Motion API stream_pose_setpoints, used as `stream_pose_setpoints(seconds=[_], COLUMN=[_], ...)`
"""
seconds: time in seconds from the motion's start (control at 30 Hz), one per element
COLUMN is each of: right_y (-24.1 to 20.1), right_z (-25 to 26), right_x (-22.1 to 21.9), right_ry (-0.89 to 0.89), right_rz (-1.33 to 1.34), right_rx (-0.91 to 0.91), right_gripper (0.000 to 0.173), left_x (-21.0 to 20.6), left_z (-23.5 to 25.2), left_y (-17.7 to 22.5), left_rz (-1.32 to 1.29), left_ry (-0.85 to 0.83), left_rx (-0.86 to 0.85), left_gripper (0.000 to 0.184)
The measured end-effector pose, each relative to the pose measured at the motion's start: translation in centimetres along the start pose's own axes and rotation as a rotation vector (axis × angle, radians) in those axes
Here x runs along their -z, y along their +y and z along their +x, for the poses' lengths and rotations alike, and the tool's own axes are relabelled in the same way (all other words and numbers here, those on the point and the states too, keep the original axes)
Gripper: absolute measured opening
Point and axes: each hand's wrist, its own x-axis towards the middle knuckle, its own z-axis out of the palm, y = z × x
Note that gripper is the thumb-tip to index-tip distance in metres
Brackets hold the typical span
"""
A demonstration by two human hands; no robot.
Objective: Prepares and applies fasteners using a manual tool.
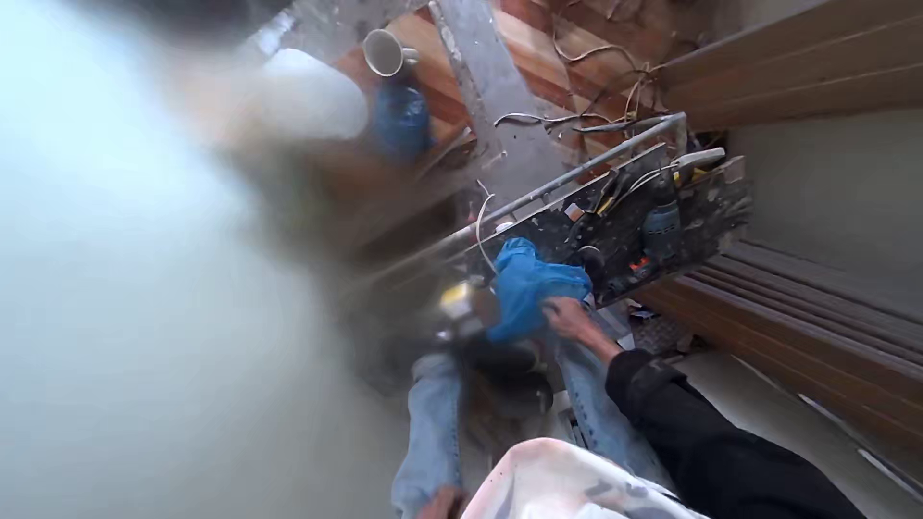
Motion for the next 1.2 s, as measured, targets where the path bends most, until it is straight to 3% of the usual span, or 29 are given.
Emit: stream_pose_setpoints(seconds=[0.03, 0.07, 0.13, 0.2, 0.23, 0.27, 0.33, 0.43, 0.5, 0.57, 0.63, 0.7, 0.77, 0.83, 0.97, 1.1, 1.2], right_y=[-1.2, -2.5, -5.2, -6.2, -6.7, -7.3, -8.7, -10.2, -10.7, -11.0, -10.6, -9.4, -8.5, -9.1, -10.7, -11.4, -10.0], right_z=[0.7, 0.9, -0.3, -2.5, -3.1, -3.4, -2.5, 1.8, 5.2, 7.1, 7.6, 7.5, 7.6, 7.4, 7.3, 6.0, 5.0], right_x=[-1.0, -1.9, -3.8, -6.5, -7.7, -8.8, -10.8, -13.7, -15.4, -17.2, -19.0, -20.7, -21.5, -21.4, -21.1, -21.3, -21.4], right_ry=[0.003, 0.054, 0.277, 0.574, 0.619, 0.583, 0.342, -0.045, -0.124, -0.047, 0.139, 0.361, 0.476, 0.413, 0.169, 0.129, 0.108], right_rz=[-0.057, -0.097, -0.171, -0.207, -0.194, -0.178, -0.208, -0.418, -0.523, -0.528, -0.474, -0.413, -0.343, -0.338, -0.518, -0.710, -0.774], right_rx=[-0.063, -0.143, -0.187, 0.080, 0.242, 0.367, 0.447, 0.267, 0.094, -0.041, -0.055, 0.087, 0.210, 0.121, -0.137, -0.123, -0.069], right_gripper=[0.036, 0.034, 0.032, 0.030, 0.028, 0.027, 0.030, 0.036, 0.042, 0.048, 0.057, 0.056, 0.038, 0.027, 0.040, 0.040, 0.032], left_x=[0.3, 1.6, 5.9, 8.9, 10.2, 11.4, 13.4, 14.9, 15.7, 16.5, 16.8, 16.4, 15.7, 15.1, 13.9, 13.2, 13.4], left_z=[1.6, 3.6, 6.9, 10.1, 11.7, 13.2, 16.2, 19.9, 22.2, 24.0, 25.7, 27.2, 28.7, 29.1, 29.9, 31.5, 32.6], left_y=[-0.6, -0.9, -0.4, -0.9, -1.2, -1.4, -1.3, -1.7, -1.9, -2.1, -2.4, -3.0, -3.5, -3.5, -2.1, -1.3, -1.3], left_rz=[0.009, -0.002, -0.037, -0.026, -0.001, 0.034, 0.127, 0.220, 0.225, 0.192, 0.146, 0.116, 0.091, 0.074, 0.163, 0.223, 0.122], left_ry=[0.318, 0.484, 0.536, 0.490, 0.422, 0.334, 0.192, 0.153, 0.208, 0.250, 0.300, 0.380, 0.473, 0.542, 0.666, 0.659, 0.592], left_rx=[-0.113, -0.156, -0.118, -0.064, -0.025, 0.018, 0.078, 0.068, 0.039, 0.013, -0.053, -0.147, -0.226, -0.299, -0.519, -0.584, -0.594], left_gripper=[0.030, 0.030, 0.029, 0.031, 0.034, 0.037, 0.041, 0.041, 0.039, 0.037, 0.034, 0.034, 0.035, 0.044, 0.074, 0.061, 0.033])
